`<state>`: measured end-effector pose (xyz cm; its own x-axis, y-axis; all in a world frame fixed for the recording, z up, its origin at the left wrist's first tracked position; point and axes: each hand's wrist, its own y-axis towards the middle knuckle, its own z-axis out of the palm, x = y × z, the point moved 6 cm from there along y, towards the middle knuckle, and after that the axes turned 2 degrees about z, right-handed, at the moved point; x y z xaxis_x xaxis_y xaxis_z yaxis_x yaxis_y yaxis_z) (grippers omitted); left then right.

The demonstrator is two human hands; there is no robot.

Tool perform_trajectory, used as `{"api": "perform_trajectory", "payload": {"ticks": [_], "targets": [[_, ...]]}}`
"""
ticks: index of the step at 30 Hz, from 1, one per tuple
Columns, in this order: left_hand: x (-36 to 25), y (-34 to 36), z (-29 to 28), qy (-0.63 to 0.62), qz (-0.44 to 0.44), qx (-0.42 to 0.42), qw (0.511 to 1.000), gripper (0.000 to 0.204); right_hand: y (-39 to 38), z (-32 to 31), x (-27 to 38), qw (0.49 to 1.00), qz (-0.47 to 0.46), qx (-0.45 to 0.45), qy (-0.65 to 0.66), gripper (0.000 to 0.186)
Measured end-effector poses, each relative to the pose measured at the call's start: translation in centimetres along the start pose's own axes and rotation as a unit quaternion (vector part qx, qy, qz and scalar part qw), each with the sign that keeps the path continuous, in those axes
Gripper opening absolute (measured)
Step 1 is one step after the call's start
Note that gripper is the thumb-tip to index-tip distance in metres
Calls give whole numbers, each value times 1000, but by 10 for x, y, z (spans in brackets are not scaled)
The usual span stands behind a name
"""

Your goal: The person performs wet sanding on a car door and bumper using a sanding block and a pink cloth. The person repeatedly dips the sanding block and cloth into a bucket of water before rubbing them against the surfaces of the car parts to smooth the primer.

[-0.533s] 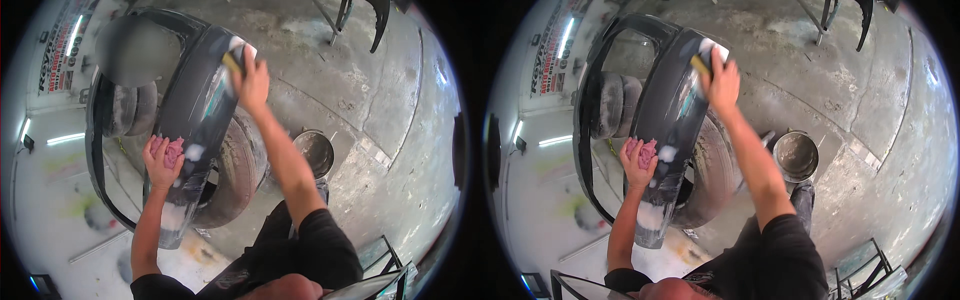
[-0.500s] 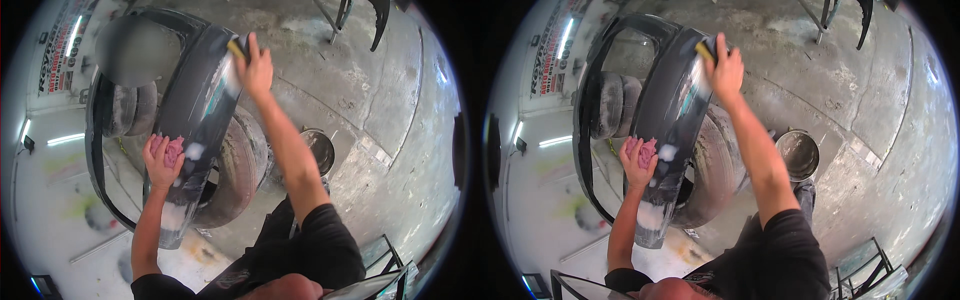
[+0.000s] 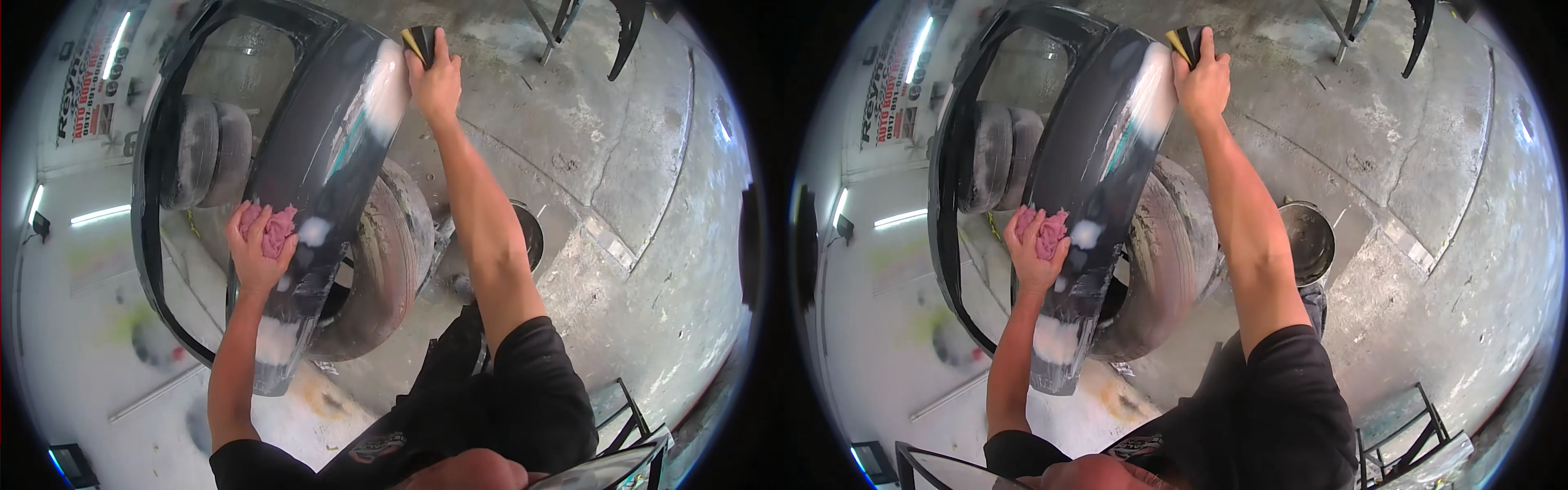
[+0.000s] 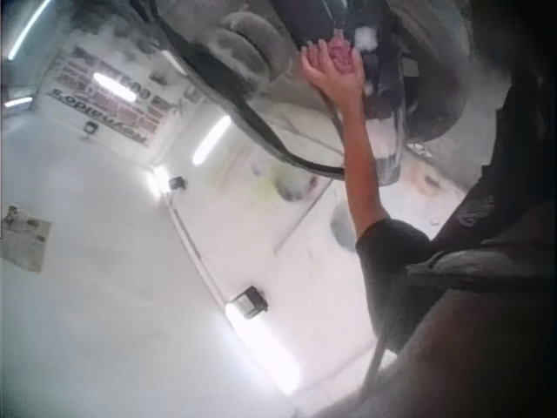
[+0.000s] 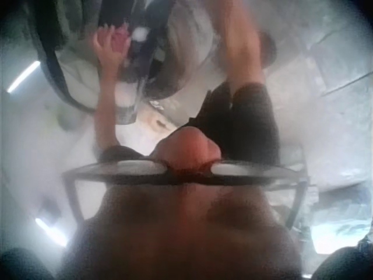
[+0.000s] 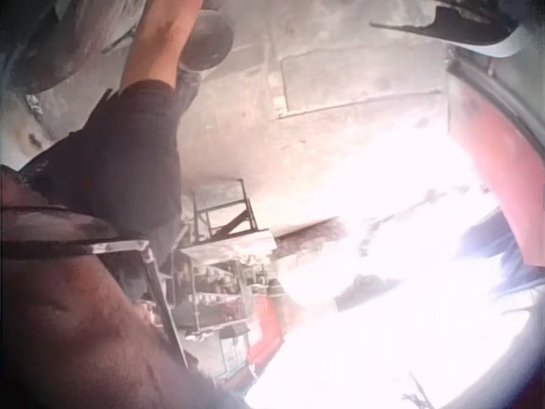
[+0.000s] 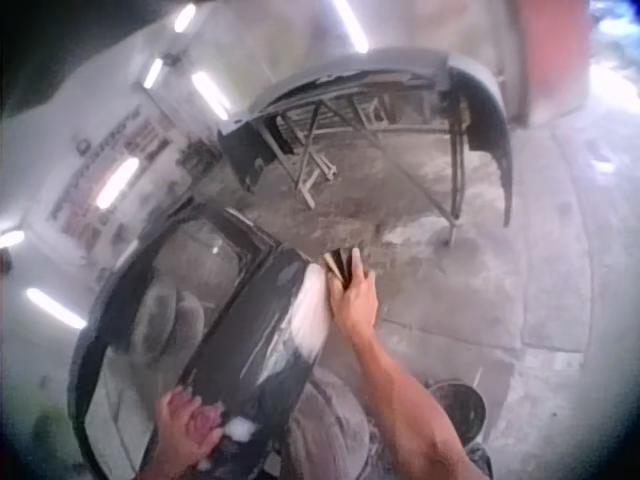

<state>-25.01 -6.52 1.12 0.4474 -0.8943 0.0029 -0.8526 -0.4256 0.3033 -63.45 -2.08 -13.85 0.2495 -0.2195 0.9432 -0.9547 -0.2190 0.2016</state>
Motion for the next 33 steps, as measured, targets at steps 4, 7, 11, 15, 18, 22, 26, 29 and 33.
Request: {"api": "perform_trajectory", "payload": {"ticks": [4, 7, 11, 15, 18, 22, 26, 29, 33], "targets": [[8, -10, 0, 0, -20, 1, 1000, 67, -96, -9, 23, 997, -67, 48, -2, 75], [6, -10, -3, -2, -17, -1, 1000, 68, -150, -25, 26, 988, -137, 57, 34, 76], [2, -5, 2, -11, -6, 8, 1000, 68, -41, -9, 5, 997, -57, 49, -9, 75], [0, -5, 6, -6, -1, 14, 1000, 68, -8, -8, -4, 999, -34, 0, -15, 70], [6, -15, 0, 3, -12, 1, 1000, 69, -127, -12, 12, 992, -77, 100, 5, 77], [2, -10, -3, 5, -30, 18, 999, 70, -128, -18, 13, 986, -119, 119, 13, 81], [0, -1, 1, -5, 0, 8, 1000, 68, 23, 7, 20, 989, -120, 80, -22, 72], [-1, -2, 1, 0, -9, 19, 1000, 69, 7, 7, 29, 990, -103, 87, -45, 69], [3, -10, -5, 2, -13, -5, 1000, 69, -154, -34, 39, 974, -198, 103, 33, 86]]}}
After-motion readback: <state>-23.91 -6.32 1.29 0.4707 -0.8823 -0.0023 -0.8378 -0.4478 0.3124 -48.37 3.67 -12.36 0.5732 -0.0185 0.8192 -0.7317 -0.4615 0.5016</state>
